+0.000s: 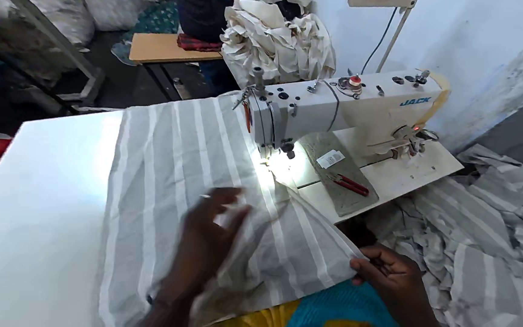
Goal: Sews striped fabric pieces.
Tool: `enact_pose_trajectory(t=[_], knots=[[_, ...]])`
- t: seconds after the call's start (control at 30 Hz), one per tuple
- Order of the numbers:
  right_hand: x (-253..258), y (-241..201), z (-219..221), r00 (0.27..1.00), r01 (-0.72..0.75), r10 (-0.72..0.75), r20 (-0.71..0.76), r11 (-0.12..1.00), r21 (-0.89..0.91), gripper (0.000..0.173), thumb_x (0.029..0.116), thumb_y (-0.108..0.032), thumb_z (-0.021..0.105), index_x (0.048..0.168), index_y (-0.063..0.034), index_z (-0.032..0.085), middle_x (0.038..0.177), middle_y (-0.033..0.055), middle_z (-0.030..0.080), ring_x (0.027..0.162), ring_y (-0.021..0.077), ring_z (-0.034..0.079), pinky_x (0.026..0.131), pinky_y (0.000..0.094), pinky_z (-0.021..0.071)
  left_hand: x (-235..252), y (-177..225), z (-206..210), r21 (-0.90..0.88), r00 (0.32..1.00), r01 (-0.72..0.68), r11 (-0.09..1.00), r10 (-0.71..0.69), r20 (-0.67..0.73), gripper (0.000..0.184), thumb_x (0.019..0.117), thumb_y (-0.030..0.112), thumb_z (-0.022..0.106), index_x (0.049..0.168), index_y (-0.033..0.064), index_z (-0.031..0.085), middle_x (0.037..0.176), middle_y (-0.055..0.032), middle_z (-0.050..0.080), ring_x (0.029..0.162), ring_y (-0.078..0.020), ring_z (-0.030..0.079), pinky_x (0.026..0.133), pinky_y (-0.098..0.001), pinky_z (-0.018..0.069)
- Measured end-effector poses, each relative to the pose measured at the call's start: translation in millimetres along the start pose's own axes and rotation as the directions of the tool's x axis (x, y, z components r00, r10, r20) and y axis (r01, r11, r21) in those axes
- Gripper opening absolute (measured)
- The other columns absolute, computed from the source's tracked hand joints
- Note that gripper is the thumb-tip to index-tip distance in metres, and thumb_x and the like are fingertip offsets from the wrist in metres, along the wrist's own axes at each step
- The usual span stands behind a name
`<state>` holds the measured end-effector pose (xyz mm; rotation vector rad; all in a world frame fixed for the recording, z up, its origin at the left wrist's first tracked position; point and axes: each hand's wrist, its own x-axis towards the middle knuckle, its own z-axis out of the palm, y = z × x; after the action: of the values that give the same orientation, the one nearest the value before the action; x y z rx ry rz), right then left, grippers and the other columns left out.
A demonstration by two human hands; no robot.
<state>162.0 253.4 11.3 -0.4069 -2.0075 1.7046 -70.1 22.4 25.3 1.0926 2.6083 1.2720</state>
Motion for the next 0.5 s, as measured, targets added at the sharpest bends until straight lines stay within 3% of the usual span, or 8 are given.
enact_pose_trajectory(t=[0.07,0.17,0.23,0.27,0.33,0.37,0.43,0.5], knots=[[1.9,-5.8,-0.8,1.0,0.031,-0.031,0.002,0.999,0.015,0.012,0.0964,-0.011,0.069,0.104,-0.0044,0.075,0.09,-0.0027,0.076,0.073,0.0042,0.072,0.065,0.0228,0.0638,-21.8,67.1,45.1,-0.388,0.931,-0.209,0.898,0.304,0.202,0.035,0.1,0.043,0.062,0.102,0.0111,0.075,0.102,-0.0029,0.074,0.096,-0.0137,0.07,0.084,-0.0356,0.0593],[7.6,-12.0,-2.0,0.997,0.058,-0.058,-0.045,0.998,-0.005,0.011,0.096,-0.01,0.069,0.101,-0.003,0.075,0.086,-0.0017,0.073,0.069,0.0024,0.068,0.06,0.019,0.06,-55.4,111.4,103.9,-0.63,0.699,-0.069,0.774,0.488,0.522,0.046,0.0993,0.047,0.061,0.1,0.0038,0.076,0.094,-0.0114,0.074,0.087,-0.0227,0.071,0.076,-0.0449,0.0561],[9.4,-16.2,-2.6,0.994,0.05,-0.049,-0.096,0.999,0.004,0.006,0.0927,-0.009,0.072,0.095,-0.0044,0.074,0.079,-0.0026,0.073,0.062,0.0013,0.066,0.054,0.0178,0.0573,-68.6,102.8,133.7,-0.729,0.753,0.317,0.607,0.306,0.583,0.049,0.1027,0.038,0.058,0.119,-0.0076,0.065,0.104,-0.0114,0.072,0.087,-0.0169,0.069,0.078,-0.0358,0.0576],[8.5,-16.0,-3.3,0.993,0.047,-0.046,-0.11,0.999,0.006,0.006,0.0924,-0.01,0.073,0.094,-0.0041,0.074,0.077,-0.0021,0.073,0.06,0.0019,0.066,0.053,0.0184,0.0574,-73.4,94.9,145.1,-0.792,0.813,0.477,0.382,0.151,0.562,0.051,0.1036,0.039,0.055,0.127,-0.0061,0.059,0.11,-0.0086,0.073,0.093,-0.0157,0.072,0.082,-0.0337,0.0607],[5.0,-9.2,-4.2,0.988,0.072,-0.075,-0.132,0.997,-0.028,0.007,0.093,-0.01,0.072,0.094,-0.0041,0.074,0.078,-0.0019,0.073,0.062,0.0023,0.067,0.054,0.0188,0.0583,-74.7,85.7,154.8,-0.872,0.861,0.482,-0.085,-0.141,0.489,0.037,0.0996,0.027,0.065,0.121,-0.0032,0.062,0.109,-0.0147,0.075,0.096,-0.0243,0.074,0.085,-0.0397,0.0618],[2.4,-3.4,-3.9,0.982,0.112,-0.122,-0.144,0.991,-0.074,0.007,0.093,-0.01,0.071,0.093,-0.0037,0.074,0.08,-0.0016,0.072,0.063,0.0021,0.066,0.055,0.0185,0.0581,-74.5,86.0,152.9,-0.892,0.86,0.411,-0.188,-0.243,0.448,0.029,0.0929,0.015,0.073,0.113,-0.0032,0.066,0.104,-0.0173,0.075,0.092,-0.0265,0.075,0.083,-0.0406,0.0623],[-3.3,8.1,-2.5,0.952,0.231,-0.266,-0.15,0.949,-0.216,0.007,0.0915,-0.01,0.072,0.093,-0.0037,0.075,0.085,-0.0004,0.071,0.068,0.0007,0.066,0.059,0.0163,0.0586,-82.4,86.8,146.7,-0.917,0.879,0.361,-0.171,-0.264,0.396,0.021,0.0877,0.007,0.076,0.106,-0.0005,0.072,0.1,-0.0155,0.076,0.089,-0.0246,0.075,0.081,-0.0375,0.0625],[-8.1,15.9,1.4,0.895,0.352,-0.425,-0.134,0.858,-0.374,0.006,0.0889,-0.01,0.075,0.093,-0.0054,0.074,0.088,0.0015,0.07,0.073,-0.0002,0.066,0.063,0.0137,0.0584,-93.9,86.3,143.3,-0.92,0.901,0.371,-0.124,-0.195,0.389,0.016,0.0911,0.008,0.073,0.106,0.0026,0.073,0.099,-0.0134,0.078,0.087,-0.0224,0.076,0.079,-0.0349,0.0626]])
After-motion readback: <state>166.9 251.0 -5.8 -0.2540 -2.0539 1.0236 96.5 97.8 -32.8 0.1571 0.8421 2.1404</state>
